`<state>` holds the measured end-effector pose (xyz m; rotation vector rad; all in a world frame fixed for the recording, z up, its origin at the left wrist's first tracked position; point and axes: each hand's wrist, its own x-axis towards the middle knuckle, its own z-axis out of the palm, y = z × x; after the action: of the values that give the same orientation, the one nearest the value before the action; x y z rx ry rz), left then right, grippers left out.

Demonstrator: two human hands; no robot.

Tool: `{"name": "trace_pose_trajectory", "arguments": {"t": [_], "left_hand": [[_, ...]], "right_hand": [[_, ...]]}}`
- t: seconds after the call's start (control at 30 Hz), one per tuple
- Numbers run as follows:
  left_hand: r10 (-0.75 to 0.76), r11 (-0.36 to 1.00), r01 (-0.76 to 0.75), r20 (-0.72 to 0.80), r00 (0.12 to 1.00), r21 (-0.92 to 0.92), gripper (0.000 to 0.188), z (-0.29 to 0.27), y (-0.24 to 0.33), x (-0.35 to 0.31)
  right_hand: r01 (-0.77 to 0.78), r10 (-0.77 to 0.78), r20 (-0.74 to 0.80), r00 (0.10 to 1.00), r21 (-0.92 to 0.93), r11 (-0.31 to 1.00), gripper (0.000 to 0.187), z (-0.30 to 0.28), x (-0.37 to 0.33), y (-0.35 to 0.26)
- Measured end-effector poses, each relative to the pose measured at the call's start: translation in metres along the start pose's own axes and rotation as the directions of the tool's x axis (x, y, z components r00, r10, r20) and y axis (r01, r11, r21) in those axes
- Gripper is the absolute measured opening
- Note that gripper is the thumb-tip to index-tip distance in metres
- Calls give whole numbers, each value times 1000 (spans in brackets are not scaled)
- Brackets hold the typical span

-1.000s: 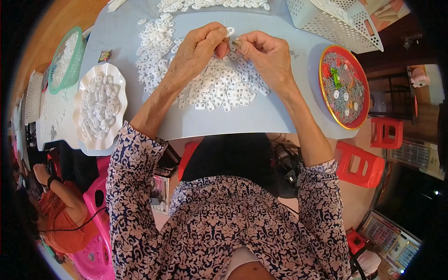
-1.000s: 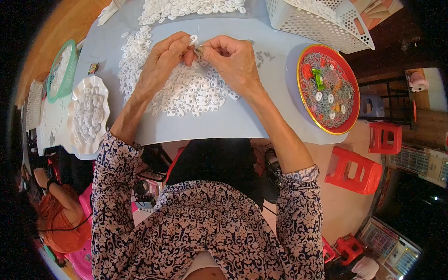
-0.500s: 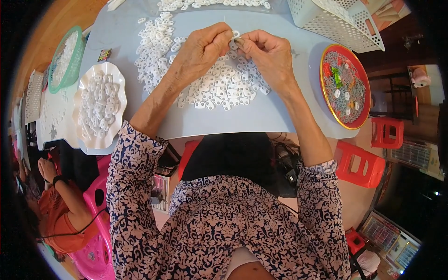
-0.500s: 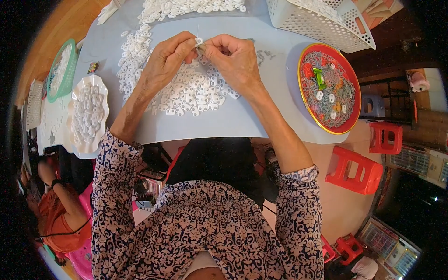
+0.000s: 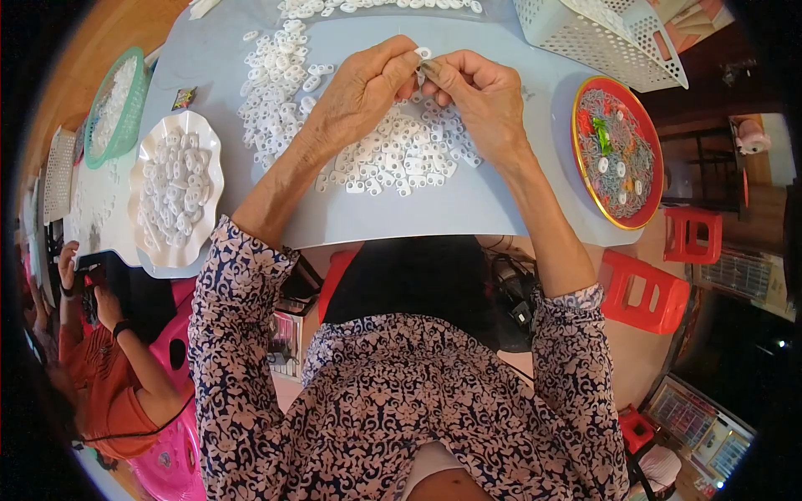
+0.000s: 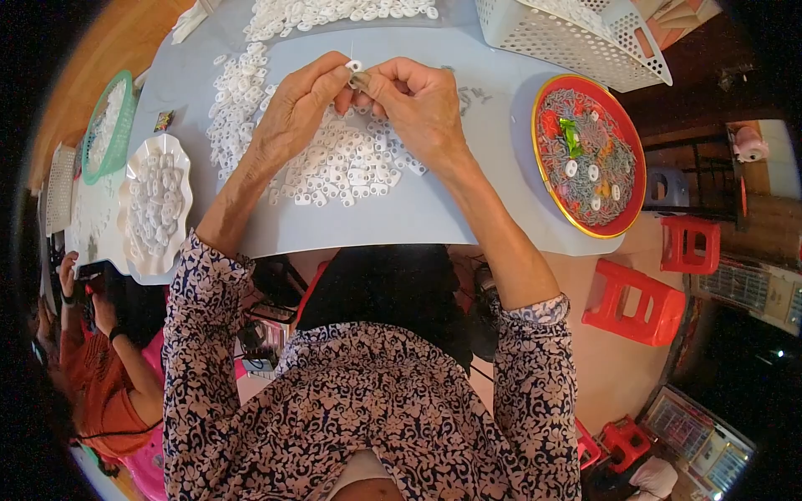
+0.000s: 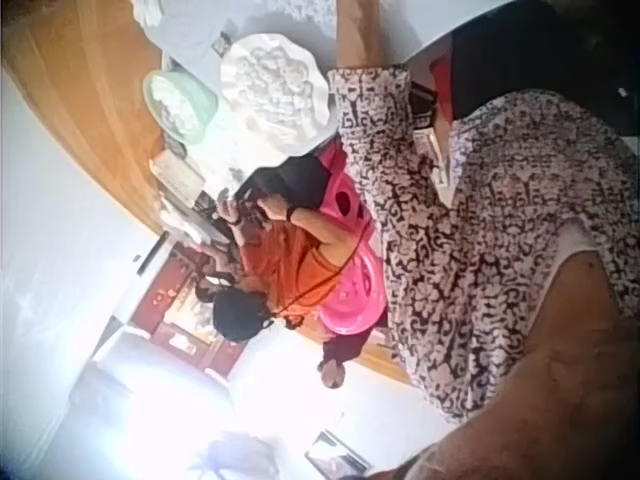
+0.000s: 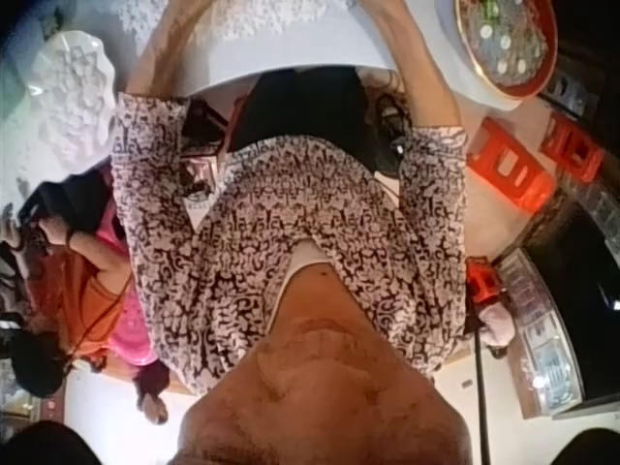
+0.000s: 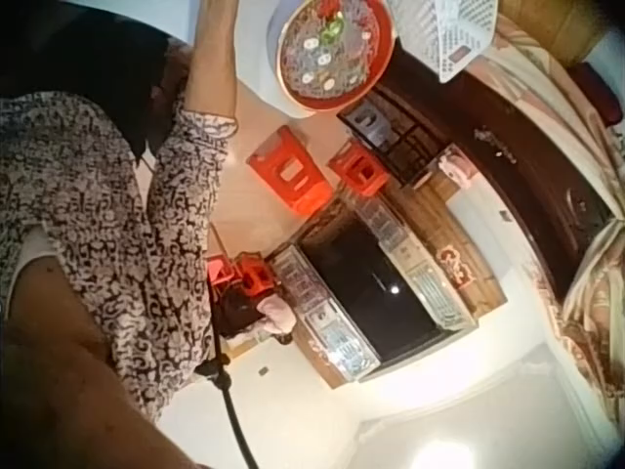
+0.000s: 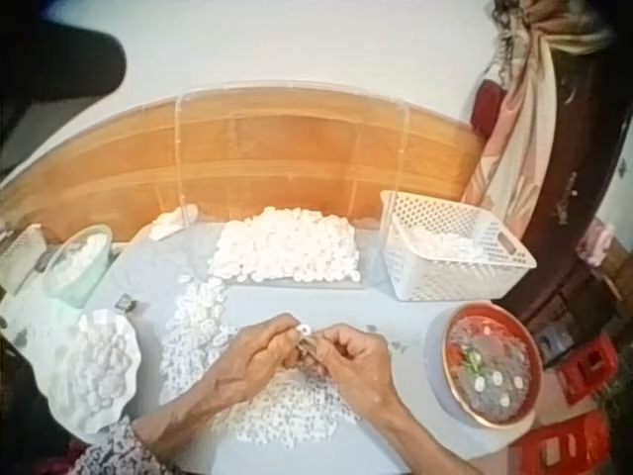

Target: Sorting small white plastic rings and inspecting them.

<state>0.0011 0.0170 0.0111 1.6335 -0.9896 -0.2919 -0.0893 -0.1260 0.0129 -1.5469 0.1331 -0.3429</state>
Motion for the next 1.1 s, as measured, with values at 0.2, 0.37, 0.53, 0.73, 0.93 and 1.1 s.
{"name": "trace_pose_trajectory", "arguments": {"t": [0.2, 0.37, 0.53, 0.73, 0.93, 1.1], "left_hand": [[-38, 996, 35, 38, 999, 76, 28, -3, 6, 1], [-50, 998, 49, 38, 998, 30, 29, -3, 2, 3], [-85, 988, 91, 52, 995, -122, 30, -7, -5, 4], [-116, 987, 125, 89, 989, -100, 30, -8, 1, 1], [-126, 965, 137, 60, 990, -225, 28, -3, -5, -1], [-129, 974, 142, 84, 988, -174, 29, -3, -5, -1]], "right_hand": [[3, -3, -6, 1000, -76, 997, 17, 0, -1, 1], [5, -5, 26, 1000, 14, 1000, 18, -1, -1, 1], [125, -125, -17, 992, -19, 992, 15, 2, -2, -7], [293, -291, 39, 956, -197, 935, 29, -1, 2, 7], [409, -422, 62, 904, -411, 815, 33, 3, 1, 1], [427, -466, 57, 883, -510, 747, 30, 5, -2, -3]]}}
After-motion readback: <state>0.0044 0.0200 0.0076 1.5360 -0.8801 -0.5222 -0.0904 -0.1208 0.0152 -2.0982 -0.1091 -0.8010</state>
